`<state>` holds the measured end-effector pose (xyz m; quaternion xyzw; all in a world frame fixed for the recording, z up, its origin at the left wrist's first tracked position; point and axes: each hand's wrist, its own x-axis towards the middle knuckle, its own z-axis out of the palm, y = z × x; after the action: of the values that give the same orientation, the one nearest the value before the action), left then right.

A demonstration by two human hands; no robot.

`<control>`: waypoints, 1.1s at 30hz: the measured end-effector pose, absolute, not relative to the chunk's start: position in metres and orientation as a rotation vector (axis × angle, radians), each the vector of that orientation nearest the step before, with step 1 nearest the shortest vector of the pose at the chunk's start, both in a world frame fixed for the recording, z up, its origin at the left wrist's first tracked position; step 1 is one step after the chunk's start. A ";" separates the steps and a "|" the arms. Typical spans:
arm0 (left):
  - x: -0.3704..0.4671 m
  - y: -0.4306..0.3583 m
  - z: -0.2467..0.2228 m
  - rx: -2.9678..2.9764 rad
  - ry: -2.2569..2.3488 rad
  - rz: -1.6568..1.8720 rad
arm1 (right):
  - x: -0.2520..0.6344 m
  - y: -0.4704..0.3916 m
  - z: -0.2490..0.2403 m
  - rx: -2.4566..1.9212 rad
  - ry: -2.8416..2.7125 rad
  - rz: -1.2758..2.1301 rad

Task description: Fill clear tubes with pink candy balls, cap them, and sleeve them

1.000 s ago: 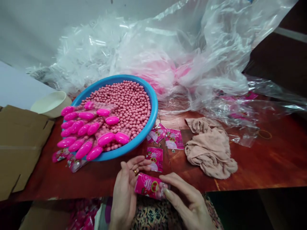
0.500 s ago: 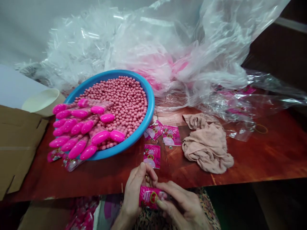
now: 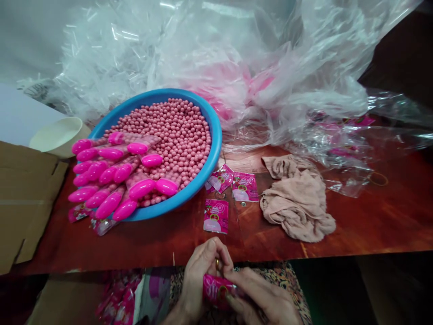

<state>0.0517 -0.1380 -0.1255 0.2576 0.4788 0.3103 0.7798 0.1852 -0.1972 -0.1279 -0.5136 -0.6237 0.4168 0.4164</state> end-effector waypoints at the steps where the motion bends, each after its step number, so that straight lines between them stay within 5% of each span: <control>1: 0.052 -0.136 -0.126 0.552 1.058 0.673 | 0.185 -0.194 -0.127 -1.313 -1.521 1.076; 11: 0.028 -0.109 -0.112 0.405 1.171 0.883 | 0.168 -0.173 -0.142 -1.503 -0.888 1.252; 19: 0.015 -0.128 -0.119 0.548 1.480 1.075 | 0.161 -0.161 -0.144 -1.354 -1.162 1.117; 33: 0.009 -0.131 -0.118 0.159 1.345 1.188 | 0.140 -0.160 -0.149 -1.354 -1.207 1.129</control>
<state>0.0093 -0.1310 -0.1181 0.0693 0.5852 0.5168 0.6210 0.1398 -0.1601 -0.1491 -0.5555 -0.4952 0.4630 0.4815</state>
